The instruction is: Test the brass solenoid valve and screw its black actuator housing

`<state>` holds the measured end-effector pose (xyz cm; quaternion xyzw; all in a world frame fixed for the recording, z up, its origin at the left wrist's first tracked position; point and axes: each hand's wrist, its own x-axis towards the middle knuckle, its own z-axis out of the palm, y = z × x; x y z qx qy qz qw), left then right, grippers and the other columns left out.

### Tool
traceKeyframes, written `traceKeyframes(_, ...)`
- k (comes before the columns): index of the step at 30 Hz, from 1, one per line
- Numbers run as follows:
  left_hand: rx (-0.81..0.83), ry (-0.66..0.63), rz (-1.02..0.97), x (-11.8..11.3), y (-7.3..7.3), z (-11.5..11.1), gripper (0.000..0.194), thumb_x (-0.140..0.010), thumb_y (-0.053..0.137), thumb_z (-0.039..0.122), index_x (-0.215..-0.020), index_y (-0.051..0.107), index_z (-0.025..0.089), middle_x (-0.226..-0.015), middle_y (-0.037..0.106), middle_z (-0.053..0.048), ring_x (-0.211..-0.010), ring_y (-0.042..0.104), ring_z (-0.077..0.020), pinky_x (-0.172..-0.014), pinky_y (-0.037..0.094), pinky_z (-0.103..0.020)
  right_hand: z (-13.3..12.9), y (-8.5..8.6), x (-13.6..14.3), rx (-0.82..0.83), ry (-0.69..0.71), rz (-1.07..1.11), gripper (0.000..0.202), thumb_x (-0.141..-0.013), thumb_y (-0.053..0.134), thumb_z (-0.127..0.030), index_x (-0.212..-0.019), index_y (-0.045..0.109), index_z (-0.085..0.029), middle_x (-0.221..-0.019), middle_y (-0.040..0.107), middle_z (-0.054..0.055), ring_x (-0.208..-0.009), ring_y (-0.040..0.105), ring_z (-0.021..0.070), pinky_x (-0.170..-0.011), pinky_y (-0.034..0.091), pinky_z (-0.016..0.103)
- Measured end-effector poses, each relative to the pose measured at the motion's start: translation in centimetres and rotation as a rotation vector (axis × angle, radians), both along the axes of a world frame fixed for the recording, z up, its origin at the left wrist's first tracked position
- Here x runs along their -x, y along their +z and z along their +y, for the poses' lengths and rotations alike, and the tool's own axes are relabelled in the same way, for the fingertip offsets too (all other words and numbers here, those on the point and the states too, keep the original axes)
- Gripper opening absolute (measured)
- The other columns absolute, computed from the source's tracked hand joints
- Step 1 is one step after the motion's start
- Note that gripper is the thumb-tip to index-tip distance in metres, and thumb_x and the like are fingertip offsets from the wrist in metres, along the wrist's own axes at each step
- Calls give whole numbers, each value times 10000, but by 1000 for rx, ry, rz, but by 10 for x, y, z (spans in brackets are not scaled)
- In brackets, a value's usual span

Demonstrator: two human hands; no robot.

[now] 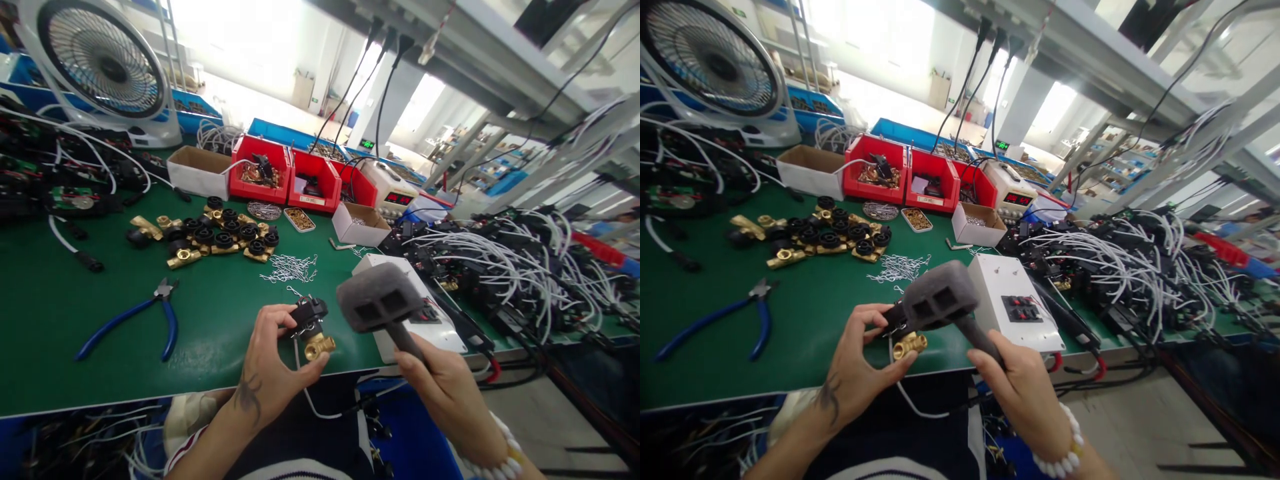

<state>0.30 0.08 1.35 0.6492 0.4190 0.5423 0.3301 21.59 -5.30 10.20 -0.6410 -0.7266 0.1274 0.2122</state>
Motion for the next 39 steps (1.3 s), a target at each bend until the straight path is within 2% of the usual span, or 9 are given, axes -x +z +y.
traceKeyframes(5, -5, 0, -1, 0, -1, -1, 411, -726, 772, 251, -983, 453, 231, -1145, 561, -61, -1077, 583, -227, -821, 578, -378, -2, -4, 3, 199, 26, -72, 516, -980, 361, -597, -657, 453, -206, -512, 512, -18, -449, 458, 124, -463, 313, 241)
traceKeyframes(10, -3, 11, 5, -1, 1, -1, 392, -738, 755, 272, -988, 456, 234, -1138, 574, -59, -1055, 590, -225, -803, 578, -381, -1, -5, 2, 73, -17, 29, 510, -987, 323, -576, -662, 447, -204, -535, 475, -21, -477, 447, 119, -471, 322, 231)
traceKeyframes(16, -5, 15, 10, 0, 0, -1, 404, -717, 789, 290, -979, 486, 235, -1123, 572, -52, -1028, 604, -227, -807, 570, -381, -6, -17, 16, 307, -13, 74, 427, -967, 407, -513, -686, 468, -197, -544, 494, -19, -476, 435, 122, -479, 301, 247)
traceKeyframes(19, 13, 23, -5, 1, -3, -1, 411, -738, 776, 299, -998, 466, 230, -1159, 562, -67, -1029, 615, -222, -818, 575, -381, -2, -25, 22, 173, -129, 257, 370, -997, 367, -477, -1019, 572, -170, -686, 605, 13, -562, 542, 145, -507, 415, 245)
traceKeyframes(22, 6, 27, -25, 0, -4, -1, 402, -766, 760, 319, -1004, 449, 227, -1171, 558, -80, -1083, 604, -224, -835, 582, -368, 10, -44, 25, -94, -250, 219, 451, -1006, 345, -349, -1397, 405, -131, -1081, 654, 140, -958, 651, 221, -800, 552, 340)
traceKeyframes(26, -20, 8, -18, -1, -1, -1, 394, -774, 754, 313, -1011, 451, 229, -1171, 562, -81, -1073, 610, -213, -831, 585, -351, 29, -78, 27, -120, -309, -75, 533, -950, 308, -146, -1475, 391, -108, -1065, 620, 177, -902, 652, 261, -793, 569, 405)
traceKeyframes(29, -46, -16, 32, 1, 5, -2, 403, -769, 761, 307, -1024, 457, 237, -1198, 561, -81, -1100, 595, -218, -860, 568, -367, 30, -84, 30, -79, -346, -164, 486, -946, 379, -160, -1410, 519, -131, -1103, 606, 193, -939, 645, 304, -794, 571, 443)
traceKeyframes(33, -193, -68, 171, 5, 23, -2, 411, -770, 772, 290, -1044, 470, 239, -1215, 574, -82, -1129, 576, -224, -931, 525, -393, 13, -57, 37, -158, -286, 318, 476, -987, 468, -433, -1376, 544, -169, -1298, 565, 180, -1211, 559, 318, -1029, 479, 495)
traceKeyframes(39, -403, -239, 310, 2, 53, 0, 353, -834, 748, 373, -1050, 498, 251, -1233, 604, -73, -1187, 562, -214, -986, 524, -363, 2, -22, 42, 323, 60, 1281, 793, -892, 649, -519, -1522, 262, -232, -1153, 683, 105, -1029, 686, 212, -921, 554, 357)
